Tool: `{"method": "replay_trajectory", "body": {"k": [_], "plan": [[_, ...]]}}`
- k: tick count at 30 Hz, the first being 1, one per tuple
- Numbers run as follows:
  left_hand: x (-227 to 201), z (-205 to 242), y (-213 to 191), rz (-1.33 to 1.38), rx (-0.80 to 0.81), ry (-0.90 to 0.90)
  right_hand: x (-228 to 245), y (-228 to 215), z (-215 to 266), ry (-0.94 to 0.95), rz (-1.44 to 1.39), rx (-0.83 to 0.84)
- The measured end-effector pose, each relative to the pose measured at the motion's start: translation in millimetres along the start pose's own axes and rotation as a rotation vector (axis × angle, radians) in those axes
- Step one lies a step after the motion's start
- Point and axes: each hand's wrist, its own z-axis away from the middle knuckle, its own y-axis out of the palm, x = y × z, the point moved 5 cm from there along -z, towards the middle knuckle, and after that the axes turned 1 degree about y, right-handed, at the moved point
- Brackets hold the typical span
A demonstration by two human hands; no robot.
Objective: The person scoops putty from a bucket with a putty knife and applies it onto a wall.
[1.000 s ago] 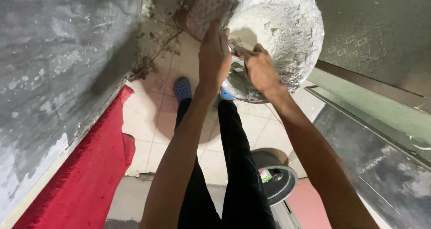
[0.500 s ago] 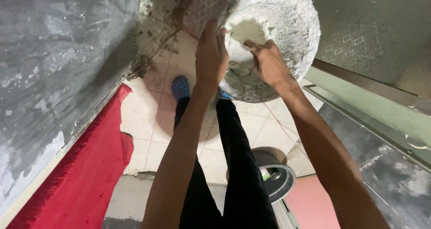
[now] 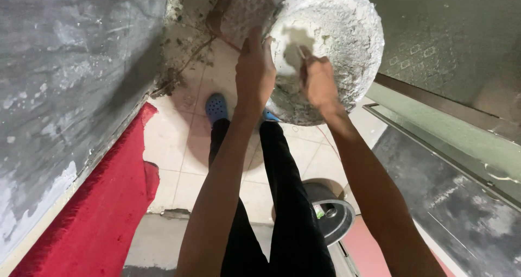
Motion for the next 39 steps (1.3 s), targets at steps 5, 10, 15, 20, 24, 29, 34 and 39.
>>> {"method": "replay_trajectory", "body": {"k": [5,10,15,20,24,29,34,39], "plan": [[-2,7,-1,-0.041,-0.040,0.046,-2,6,-23,-0.364,0.705,-0.382],[-7,4,-4,-0.049,-0.037,0.055,13,9,-23,-0.403,0.554,-0.312],[-13,6,-8,-0.046,-0.037,0.053,3,-8,-14,-0.354,0.559,-0.424],[-12,6,-7,-0.049,-0.062,0.071,-19,28,-42,-0.416,0.644,-0.509],[-12,4,-10,-0.007,-0.105,0.180,-18,40,-34,-0.294,0.544,-0.286],[-9,2,-6,-0.070,-0.045,0.068,-4,7,-19,-0.235,0.433,-0.307],[-11,4,-8,-0.054,-0.075,0.114,7,18,-24,-0.271,0.562,-0.290],[-14,5,-11,-0.040,-0.086,0.133,-8,-2,-21,-0.078,0.373,0.012]]}}
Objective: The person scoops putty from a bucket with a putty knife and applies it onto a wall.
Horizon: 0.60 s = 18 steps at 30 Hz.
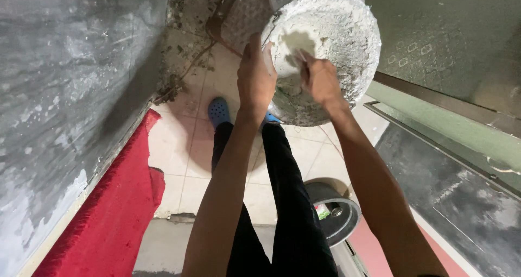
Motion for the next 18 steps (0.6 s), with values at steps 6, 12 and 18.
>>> {"method": "replay_trajectory", "body": {"k": [6,12,18], "plan": [[5,-2,3,0.000,0.021,-0.008,7,-5,-2,-0.174,0.051,-0.116],[6,-3,5,-0.016,0.027,-0.017,25,-3,0,-0.359,0.392,0.045],[8,-1,7,-0.035,-0.005,-0.038,21,-12,-5,-0.427,0.508,-0.020]]}}
